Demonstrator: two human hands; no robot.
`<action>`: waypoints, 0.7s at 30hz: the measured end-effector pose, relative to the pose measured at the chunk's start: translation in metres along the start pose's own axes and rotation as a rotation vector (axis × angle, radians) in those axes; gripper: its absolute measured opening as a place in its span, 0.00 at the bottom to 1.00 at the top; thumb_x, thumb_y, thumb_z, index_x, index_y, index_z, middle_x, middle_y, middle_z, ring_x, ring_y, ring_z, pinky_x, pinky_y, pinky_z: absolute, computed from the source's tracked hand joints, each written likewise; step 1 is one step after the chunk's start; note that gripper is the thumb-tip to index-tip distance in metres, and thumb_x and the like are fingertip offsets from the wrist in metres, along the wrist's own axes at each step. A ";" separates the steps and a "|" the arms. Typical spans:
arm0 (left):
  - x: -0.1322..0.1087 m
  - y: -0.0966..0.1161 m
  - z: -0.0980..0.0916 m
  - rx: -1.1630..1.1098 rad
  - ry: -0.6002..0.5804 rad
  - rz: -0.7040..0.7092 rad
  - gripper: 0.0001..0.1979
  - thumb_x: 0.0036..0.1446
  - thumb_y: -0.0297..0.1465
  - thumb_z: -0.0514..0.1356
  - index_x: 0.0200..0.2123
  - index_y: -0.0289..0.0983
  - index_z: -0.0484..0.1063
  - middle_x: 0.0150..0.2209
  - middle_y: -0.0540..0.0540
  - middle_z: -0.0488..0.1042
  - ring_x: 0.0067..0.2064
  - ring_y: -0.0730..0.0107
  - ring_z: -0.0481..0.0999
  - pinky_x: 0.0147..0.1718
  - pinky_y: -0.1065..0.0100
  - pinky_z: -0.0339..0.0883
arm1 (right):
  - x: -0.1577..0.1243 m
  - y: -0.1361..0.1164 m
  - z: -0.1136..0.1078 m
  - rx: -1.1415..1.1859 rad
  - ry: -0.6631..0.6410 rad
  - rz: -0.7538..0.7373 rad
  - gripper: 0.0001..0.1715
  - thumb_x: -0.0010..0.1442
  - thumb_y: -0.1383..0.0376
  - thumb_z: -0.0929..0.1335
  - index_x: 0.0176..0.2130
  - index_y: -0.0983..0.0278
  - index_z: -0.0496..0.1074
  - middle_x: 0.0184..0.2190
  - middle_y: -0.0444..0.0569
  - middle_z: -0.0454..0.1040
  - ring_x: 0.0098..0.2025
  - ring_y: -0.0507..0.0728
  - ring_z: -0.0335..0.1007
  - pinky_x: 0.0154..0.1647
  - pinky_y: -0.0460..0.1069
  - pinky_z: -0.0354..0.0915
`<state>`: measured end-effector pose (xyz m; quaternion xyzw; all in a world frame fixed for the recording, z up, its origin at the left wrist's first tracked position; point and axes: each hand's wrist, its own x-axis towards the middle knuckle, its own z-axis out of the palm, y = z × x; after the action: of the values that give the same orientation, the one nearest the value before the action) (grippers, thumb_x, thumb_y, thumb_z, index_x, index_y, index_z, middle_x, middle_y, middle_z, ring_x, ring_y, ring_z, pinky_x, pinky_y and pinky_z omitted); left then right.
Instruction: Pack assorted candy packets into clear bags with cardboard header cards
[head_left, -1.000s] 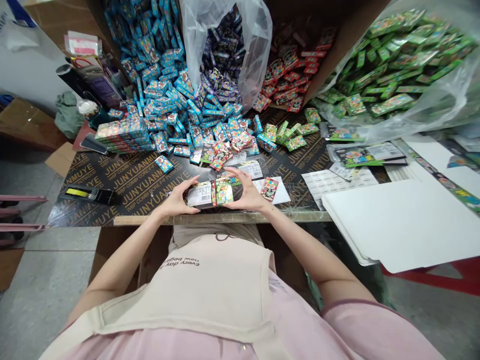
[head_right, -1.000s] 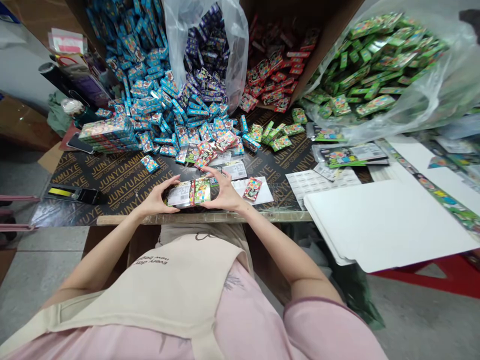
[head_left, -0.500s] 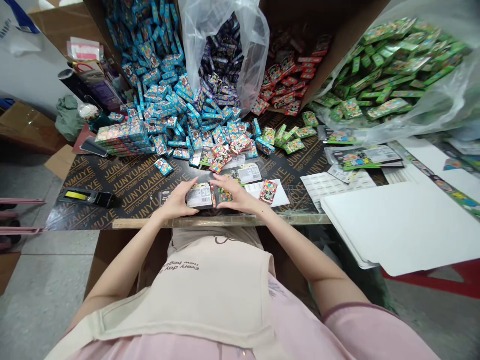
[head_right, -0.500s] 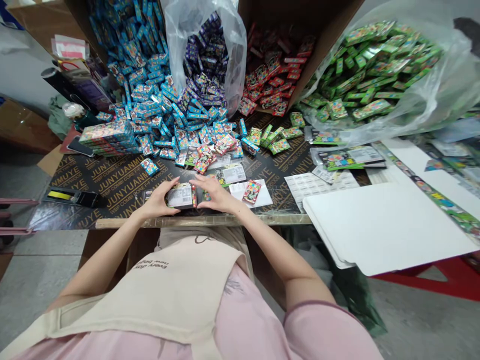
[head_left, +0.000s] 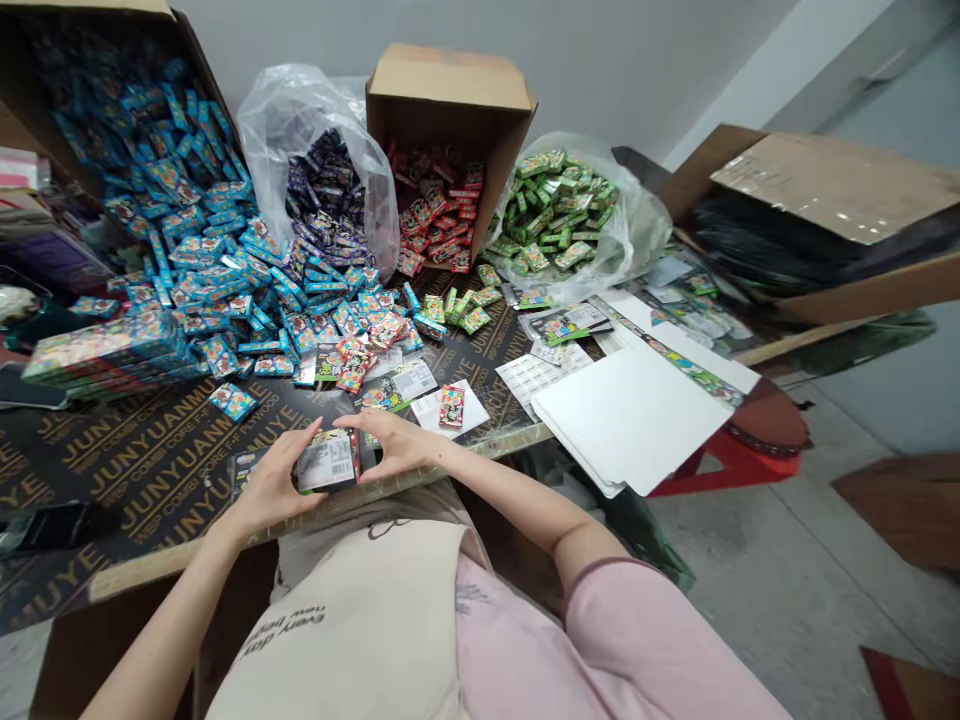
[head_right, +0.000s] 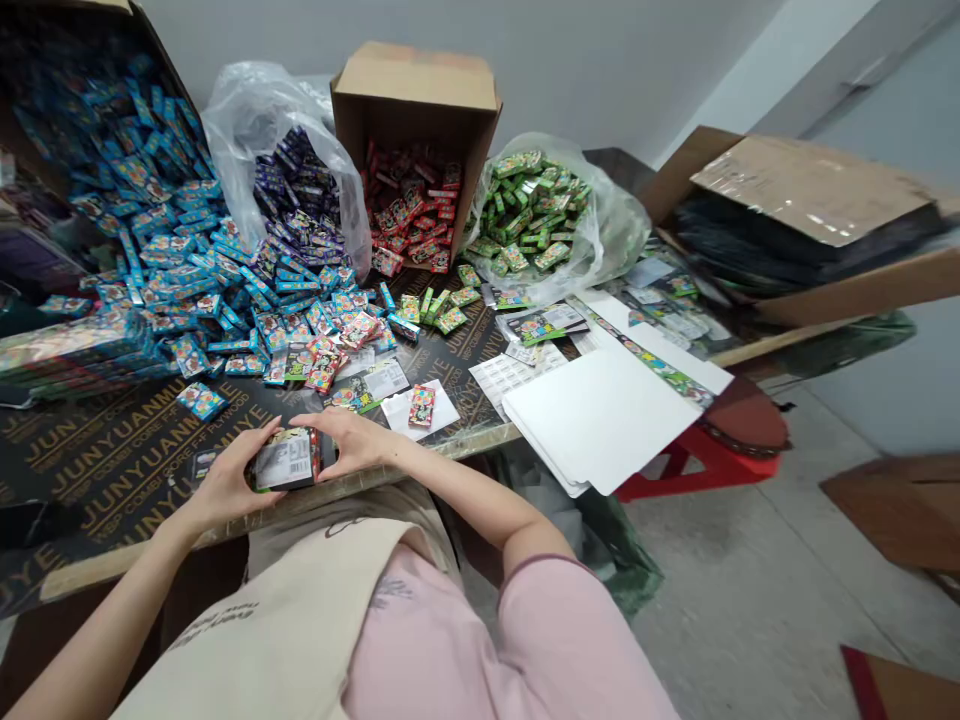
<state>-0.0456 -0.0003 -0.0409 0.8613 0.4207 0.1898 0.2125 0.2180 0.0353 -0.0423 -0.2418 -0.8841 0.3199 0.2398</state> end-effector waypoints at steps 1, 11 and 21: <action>0.000 0.002 0.001 0.005 -0.010 -0.001 0.49 0.45 0.32 0.65 0.68 0.43 0.44 0.57 0.40 0.66 0.56 0.52 0.68 0.55 0.53 0.65 | 0.000 0.000 0.001 -0.021 0.001 0.008 0.52 0.49 0.54 0.74 0.65 0.63 0.52 0.59 0.57 0.66 0.54 0.62 0.67 0.57 0.55 0.58; 0.003 0.016 0.001 0.050 -0.130 0.071 0.48 0.45 0.28 0.64 0.67 0.43 0.45 0.58 0.39 0.64 0.58 0.50 0.64 0.58 0.51 0.59 | -0.007 -0.006 0.029 0.089 0.061 0.109 0.44 0.58 0.58 0.69 0.67 0.57 0.48 0.61 0.55 0.64 0.57 0.62 0.66 0.59 0.58 0.55; 0.016 0.019 -0.017 0.288 -0.219 -0.075 0.46 0.44 0.32 0.66 0.66 0.50 0.50 0.49 0.42 0.61 0.51 0.52 0.66 0.49 0.55 0.66 | -0.030 0.035 0.009 -0.262 0.076 0.330 0.53 0.45 0.56 0.74 0.65 0.59 0.53 0.63 0.60 0.57 0.66 0.71 0.49 0.62 0.68 0.45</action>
<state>-0.0328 0.0057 -0.0140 0.8821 0.4497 0.0246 0.1383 0.2459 0.0377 -0.0806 -0.4243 -0.8568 0.2279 0.1841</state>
